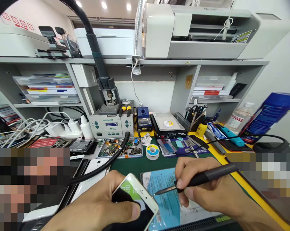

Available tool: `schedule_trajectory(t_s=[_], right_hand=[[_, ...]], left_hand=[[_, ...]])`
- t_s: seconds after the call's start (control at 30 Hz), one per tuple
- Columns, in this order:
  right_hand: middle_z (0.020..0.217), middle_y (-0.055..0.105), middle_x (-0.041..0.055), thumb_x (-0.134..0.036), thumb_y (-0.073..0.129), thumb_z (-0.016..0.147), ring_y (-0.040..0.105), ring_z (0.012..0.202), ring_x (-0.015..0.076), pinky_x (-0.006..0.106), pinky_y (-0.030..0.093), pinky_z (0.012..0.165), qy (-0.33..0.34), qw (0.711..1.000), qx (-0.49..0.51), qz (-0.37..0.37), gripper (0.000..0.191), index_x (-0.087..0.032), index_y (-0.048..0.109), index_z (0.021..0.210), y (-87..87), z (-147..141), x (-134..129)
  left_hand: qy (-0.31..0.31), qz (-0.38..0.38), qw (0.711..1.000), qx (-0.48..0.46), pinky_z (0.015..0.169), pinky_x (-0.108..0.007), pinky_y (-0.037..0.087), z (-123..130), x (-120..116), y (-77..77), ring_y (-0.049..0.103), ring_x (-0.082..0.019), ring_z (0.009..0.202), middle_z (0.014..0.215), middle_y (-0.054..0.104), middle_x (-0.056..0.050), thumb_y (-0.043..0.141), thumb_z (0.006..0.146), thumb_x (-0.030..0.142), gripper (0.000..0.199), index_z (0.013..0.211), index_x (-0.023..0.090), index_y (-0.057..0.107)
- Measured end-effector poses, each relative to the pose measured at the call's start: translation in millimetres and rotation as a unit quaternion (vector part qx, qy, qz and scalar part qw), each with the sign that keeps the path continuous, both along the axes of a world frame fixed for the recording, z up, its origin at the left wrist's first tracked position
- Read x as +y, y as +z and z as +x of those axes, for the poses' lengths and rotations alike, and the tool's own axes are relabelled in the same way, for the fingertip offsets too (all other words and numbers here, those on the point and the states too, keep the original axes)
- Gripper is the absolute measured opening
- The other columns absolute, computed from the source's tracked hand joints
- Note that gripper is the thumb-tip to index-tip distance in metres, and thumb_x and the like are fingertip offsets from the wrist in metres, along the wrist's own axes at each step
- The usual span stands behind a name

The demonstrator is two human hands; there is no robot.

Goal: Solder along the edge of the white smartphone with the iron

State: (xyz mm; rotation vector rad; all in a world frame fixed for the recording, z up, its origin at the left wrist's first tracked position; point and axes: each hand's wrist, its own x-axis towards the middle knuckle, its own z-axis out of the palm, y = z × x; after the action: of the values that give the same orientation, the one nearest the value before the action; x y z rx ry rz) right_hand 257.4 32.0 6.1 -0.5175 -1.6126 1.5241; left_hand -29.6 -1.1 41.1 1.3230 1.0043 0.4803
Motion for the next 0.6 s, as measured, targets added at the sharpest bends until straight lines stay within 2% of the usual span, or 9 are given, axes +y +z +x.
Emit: schedule_trajectory(t_s=[0.1, 0.3, 0.43, 0.53, 0.6], right_hand=[[0.089, 0.07, -0.0007, 0.012, 0.069, 0.079, 0.079, 0.067, 0.015, 0.023, 0.061, 0.059, 0.007, 1.0, 0.008, -0.007, 0.046, -0.027, 0.087, 0.094, 1.3, -0.8, -0.7], [0.089, 0.07, 0.002, 0.01, 0.074, 0.078, 0.078, 0.066, 0.0162, 0.024, 0.062, 0.06, 0.017, 1.0, 0.02, -0.009, 0.039, -0.023, 0.087, 0.095, -2.4, -1.1, -1.0], [0.086, 0.071, 0.0017, 0.002, 0.078, 0.082, 0.079, 0.065, 0.016, 0.023, 0.061, 0.058, 0.001, 0.999, 0.027, -0.034, 0.028, -0.022, 0.088, 0.091, 1.4, -0.1, -0.3], [0.082, 0.071, 0.0017, -0.015, 0.088, 0.084, 0.078, 0.06, 0.0163, 0.023, 0.061, 0.056, -0.012, 0.997, 0.053, -0.06, 0.008, -0.021, 0.088, 0.089, 8.4, 0.5, -0.1], [0.078, 0.073, 0.0018, -0.025, 0.09, 0.086, 0.077, 0.056, 0.0153, 0.023, 0.06, 0.054, -0.02, 0.995, 0.069, -0.075, 0.007, -0.022, 0.087, 0.092, 12.4, 0.8, -0.6]], left_hand=[[-0.013, -0.007, 1.0, -0.006, 0.085, -0.038, 0.057, 1.1, -0.5, 0.5, 0.07, -0.028, 0.086, 0.075, 0.074, -0.002, 0.084, 0.078, 0.047, 0.028, 0.074, 0.02, 0.079], [0.007, 0.023, 1.0, 0.02, 0.07, -0.03, 0.053, -0.4, 0.0, 1.2, 0.066, -0.023, 0.078, 0.08, 0.074, -0.001, 0.085, 0.075, 0.05, 0.03, 0.075, 0.021, 0.08], [0.021, 0.031, 0.999, 0.029, 0.074, -0.031, 0.055, -5.7, -4.0, -7.2, 0.068, -0.024, 0.082, 0.083, 0.075, -0.002, 0.082, 0.08, 0.05, 0.029, 0.08, 0.021, 0.082], [0.03, 0.028, 0.999, 0.034, 0.068, -0.029, 0.055, -10.6, -8.8, -16.5, 0.068, -0.022, 0.075, 0.083, 0.076, -0.001, 0.079, 0.086, 0.052, 0.032, 0.097, 0.022, 0.082], [0.045, 0.063, 0.996, 0.039, 0.068, -0.028, 0.057, -12.8, -10.3, -19.5, 0.07, -0.023, 0.079, 0.095, 0.079, -0.002, 0.073, 0.091, 0.057, 0.04, 0.114, 0.026, 0.08]])
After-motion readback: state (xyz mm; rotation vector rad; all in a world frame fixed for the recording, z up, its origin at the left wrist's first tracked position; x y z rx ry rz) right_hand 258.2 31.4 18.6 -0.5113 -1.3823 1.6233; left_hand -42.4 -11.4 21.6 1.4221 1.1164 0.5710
